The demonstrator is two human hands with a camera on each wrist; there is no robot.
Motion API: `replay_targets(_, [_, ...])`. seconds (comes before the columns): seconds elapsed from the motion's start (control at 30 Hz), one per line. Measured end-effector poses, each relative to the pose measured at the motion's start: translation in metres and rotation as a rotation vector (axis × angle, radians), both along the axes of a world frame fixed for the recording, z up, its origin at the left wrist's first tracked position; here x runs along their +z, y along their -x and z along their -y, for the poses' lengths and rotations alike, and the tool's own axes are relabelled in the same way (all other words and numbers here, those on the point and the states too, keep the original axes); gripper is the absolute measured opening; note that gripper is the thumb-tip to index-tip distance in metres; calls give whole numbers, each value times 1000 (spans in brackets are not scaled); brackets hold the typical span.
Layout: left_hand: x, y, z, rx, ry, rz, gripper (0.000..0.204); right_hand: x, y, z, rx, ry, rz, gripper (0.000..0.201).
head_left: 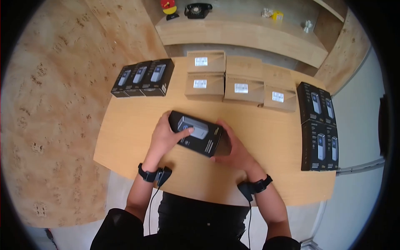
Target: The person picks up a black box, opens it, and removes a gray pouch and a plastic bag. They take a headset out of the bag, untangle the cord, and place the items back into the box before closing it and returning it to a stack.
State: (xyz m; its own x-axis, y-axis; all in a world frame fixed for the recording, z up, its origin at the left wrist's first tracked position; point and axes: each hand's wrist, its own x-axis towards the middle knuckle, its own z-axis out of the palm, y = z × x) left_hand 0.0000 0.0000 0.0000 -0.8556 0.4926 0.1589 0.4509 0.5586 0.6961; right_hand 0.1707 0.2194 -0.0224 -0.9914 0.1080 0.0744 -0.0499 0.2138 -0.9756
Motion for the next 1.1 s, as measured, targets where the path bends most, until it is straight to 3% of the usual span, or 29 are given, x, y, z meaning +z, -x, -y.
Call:
replay_targets(0.07, [7,-2,-4,31,-84,214,92,3,-4,2,-25,-97,6,120])
replay_targets(0.17, [-8,3,-2,18,-110,75,85,-3,-3,7,-52,-204,-46,122])
replay_targets(0.67, [-8,5,-1,85,-111,108,78,-9,-1,-1,-123,-306,-111,119])
replay_targets(0.8, [-8,-1,-2,110,8,66,76,-6,0,2,-131,-292,-103,118])
replay_targets(0.9, [-25,-16,-20,173,402,-810,66,-9,-1,8,-150,-306,-97,117])
replay_targets(1.0, [-28,-14,-40,-360,260,-531,60,-7,1,8,-160,-321,-90,117])
replay_targets(1.1, [-27,-20,-53,-374,305,-595,63,-9,0,7,-151,-316,-105,117])
